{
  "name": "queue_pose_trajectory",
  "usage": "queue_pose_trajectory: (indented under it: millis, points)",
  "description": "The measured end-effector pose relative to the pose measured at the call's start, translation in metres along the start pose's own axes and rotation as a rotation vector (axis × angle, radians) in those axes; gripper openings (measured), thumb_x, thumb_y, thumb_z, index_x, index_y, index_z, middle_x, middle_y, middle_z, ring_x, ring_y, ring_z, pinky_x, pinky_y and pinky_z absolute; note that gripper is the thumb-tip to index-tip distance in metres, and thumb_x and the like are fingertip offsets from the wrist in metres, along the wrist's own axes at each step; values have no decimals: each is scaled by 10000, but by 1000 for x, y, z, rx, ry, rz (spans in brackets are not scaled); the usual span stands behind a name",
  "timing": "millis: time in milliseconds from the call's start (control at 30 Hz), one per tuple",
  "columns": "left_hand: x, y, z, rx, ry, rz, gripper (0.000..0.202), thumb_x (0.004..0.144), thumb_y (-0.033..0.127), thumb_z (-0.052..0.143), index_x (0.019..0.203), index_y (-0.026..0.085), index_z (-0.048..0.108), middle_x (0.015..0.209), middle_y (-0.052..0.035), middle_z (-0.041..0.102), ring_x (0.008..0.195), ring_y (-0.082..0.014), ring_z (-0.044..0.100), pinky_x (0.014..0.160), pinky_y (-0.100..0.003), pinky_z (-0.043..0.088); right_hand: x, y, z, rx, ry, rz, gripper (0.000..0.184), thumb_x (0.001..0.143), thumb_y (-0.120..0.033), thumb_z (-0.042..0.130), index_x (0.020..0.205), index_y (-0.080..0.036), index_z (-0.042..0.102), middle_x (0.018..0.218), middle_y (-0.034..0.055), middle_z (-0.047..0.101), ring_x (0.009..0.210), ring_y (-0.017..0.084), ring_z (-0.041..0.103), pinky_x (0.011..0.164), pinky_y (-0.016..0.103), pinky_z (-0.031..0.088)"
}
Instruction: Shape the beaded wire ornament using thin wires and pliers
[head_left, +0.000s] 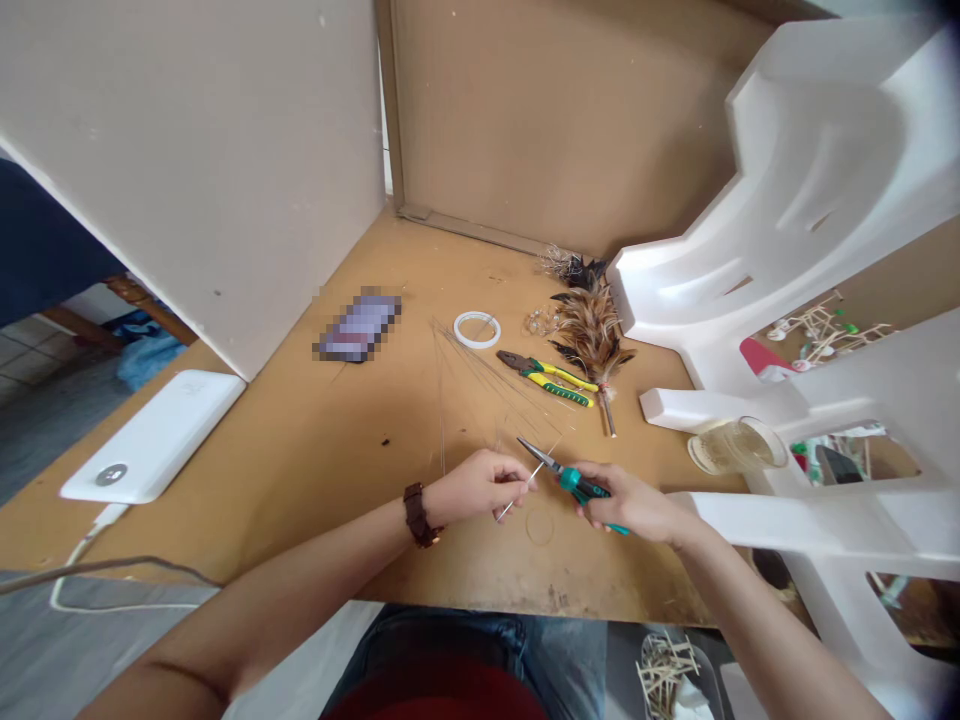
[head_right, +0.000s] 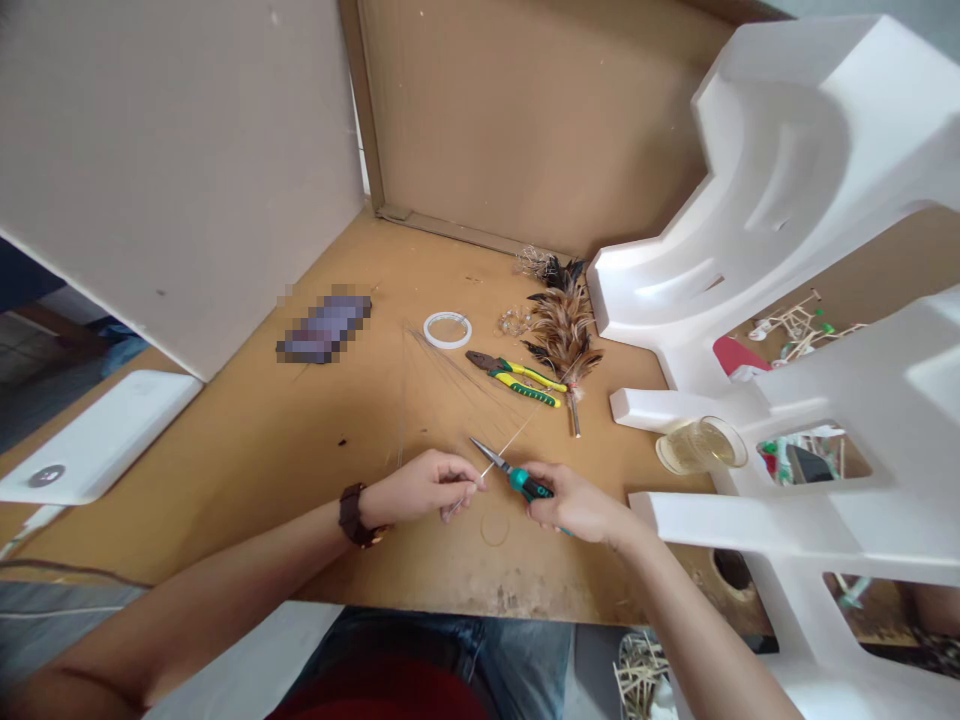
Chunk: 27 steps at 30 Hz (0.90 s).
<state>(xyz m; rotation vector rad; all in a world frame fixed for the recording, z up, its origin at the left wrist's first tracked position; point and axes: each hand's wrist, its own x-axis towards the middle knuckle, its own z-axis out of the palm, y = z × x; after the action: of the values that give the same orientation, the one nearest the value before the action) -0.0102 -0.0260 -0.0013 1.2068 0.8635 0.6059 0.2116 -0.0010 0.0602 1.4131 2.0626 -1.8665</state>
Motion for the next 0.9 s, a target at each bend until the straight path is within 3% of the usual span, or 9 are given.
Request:
queue_pose_trajectory:
  millis: [233,367,700,833,900]
  points:
    - [-2,-5,3,54,46,27,148,710,188,506,798,110,595,613,25,522,468,-59,458,459,-185,407,1,-4,6,-251,128,-77,325,614,-113,444,912,-174,560,704,-27,513,618,111,438,562,232,348]
    - [0,-11,3,84,50,60,158,737,194,484,812,113,597,614,22,529,466,-61,463,459,-182,394,1,-4,10,-358,179,-111,440,622,-116,457,1050,-169,546,786,-2,554,678,131,465,627,247,364]
    - [3,-17,1,113,45,38,142,749,218,501,790,119,594,583,29,524,455,-63,462,448,-177,389,4,3,20,-499,256,-101,356,643,-137,462,989,-173,534,668,-25,524,558,108,457,537,225,347]
    - [1,-6,-3,63,-155,-92,164,740,265,550,764,111,603,552,26,532,443,-67,479,450,-187,414,3,5,16,-589,330,-44,395,647,-157,477,1039,-179,520,687,-3,567,574,129,500,558,239,356]
    - [-1,2,-7,12,-193,-74,181,738,280,575,779,109,618,574,13,558,477,-70,507,491,-192,438,0,4,15,-646,373,-13,376,647,-169,483,1019,-185,530,714,13,587,605,146,527,574,248,354]
